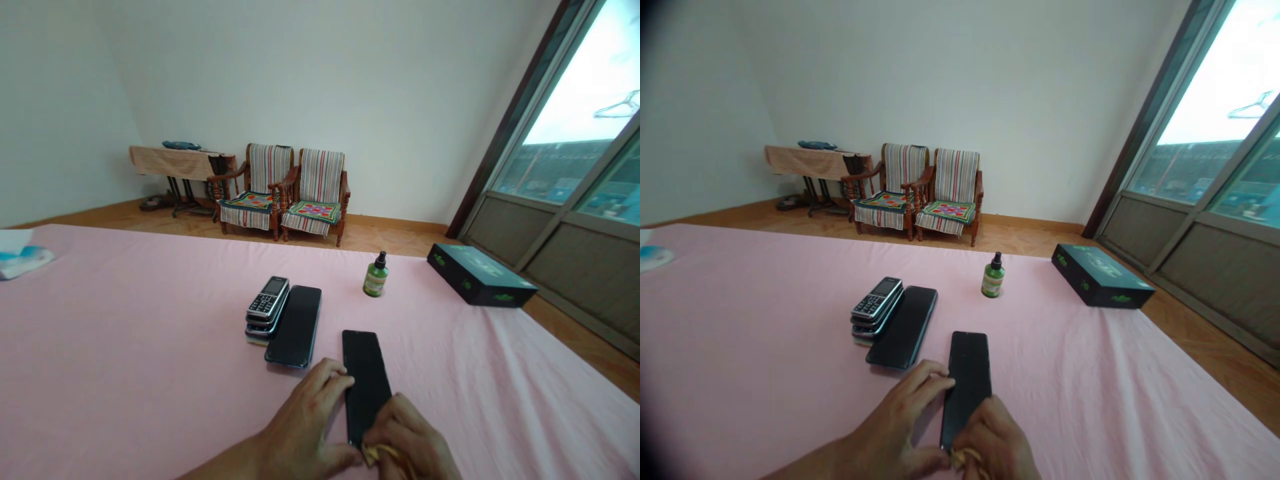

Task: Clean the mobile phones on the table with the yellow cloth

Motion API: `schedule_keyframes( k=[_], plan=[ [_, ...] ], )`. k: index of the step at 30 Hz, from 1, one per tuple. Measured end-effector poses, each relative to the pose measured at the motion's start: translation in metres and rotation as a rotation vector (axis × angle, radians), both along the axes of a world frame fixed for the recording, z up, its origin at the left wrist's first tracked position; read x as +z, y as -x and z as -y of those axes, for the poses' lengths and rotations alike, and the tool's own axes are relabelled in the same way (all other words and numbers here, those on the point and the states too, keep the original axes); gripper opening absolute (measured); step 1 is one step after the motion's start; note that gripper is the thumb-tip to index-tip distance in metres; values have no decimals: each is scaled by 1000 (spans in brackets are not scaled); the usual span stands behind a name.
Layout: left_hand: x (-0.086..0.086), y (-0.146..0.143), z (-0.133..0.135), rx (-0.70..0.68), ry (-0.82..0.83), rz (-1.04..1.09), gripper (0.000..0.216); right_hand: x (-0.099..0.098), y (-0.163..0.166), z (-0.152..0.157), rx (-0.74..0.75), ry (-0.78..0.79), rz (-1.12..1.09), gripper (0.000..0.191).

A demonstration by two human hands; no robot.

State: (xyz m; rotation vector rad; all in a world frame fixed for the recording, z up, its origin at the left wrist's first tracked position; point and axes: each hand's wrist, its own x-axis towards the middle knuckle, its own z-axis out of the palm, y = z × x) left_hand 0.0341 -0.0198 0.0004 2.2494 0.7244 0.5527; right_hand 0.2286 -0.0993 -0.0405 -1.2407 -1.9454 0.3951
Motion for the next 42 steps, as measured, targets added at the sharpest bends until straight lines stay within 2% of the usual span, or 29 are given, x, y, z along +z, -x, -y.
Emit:
schedule_keyframes(
  k=[3,6,9,12,16,21,26,30,33,35,38,42],
  plan=[
    [-1,0,-1,3,-18,-28,73,10,-4,-16,-129,74,-75,26],
    [-2,1,-2,-3,-41,-27,72,17,-17,-51,-260,58,-136,23],
    [-3,1,-3,-7,-52,-21,73,13,-32,-88,-287,20,-141,22],
    [-5,2,-3,-6,-63,-20,73,5,-40,-107,-271,11,-144,22],
    [-7,3,-2,-11,-69,-14,73,2,-36,-92,-215,8,-140,22],
    [-6,2,-2,5,-57,0,73,11,-21,-36,-117,81,-100,27],
    [-5,1,0,9,-65,0,69,7,-15,3,-71,55,-32,26],
    [-4,2,1,54,-73,-63,82,15,-17,-3,-100,99,-119,24],
    [-8,5,1,52,-98,-117,91,28,-17,-19,-236,172,-226,23],
    [-13,7,-1,25,-118,-134,90,33,-16,-29,-283,237,-248,22],
    [-21,10,-5,-3,-139,-119,89,38,-16,-39,-270,282,-245,23],
    [-26,5,-11,12,-147,-87,83,44,-34,-52,-319,222,-262,22]
  ],
)
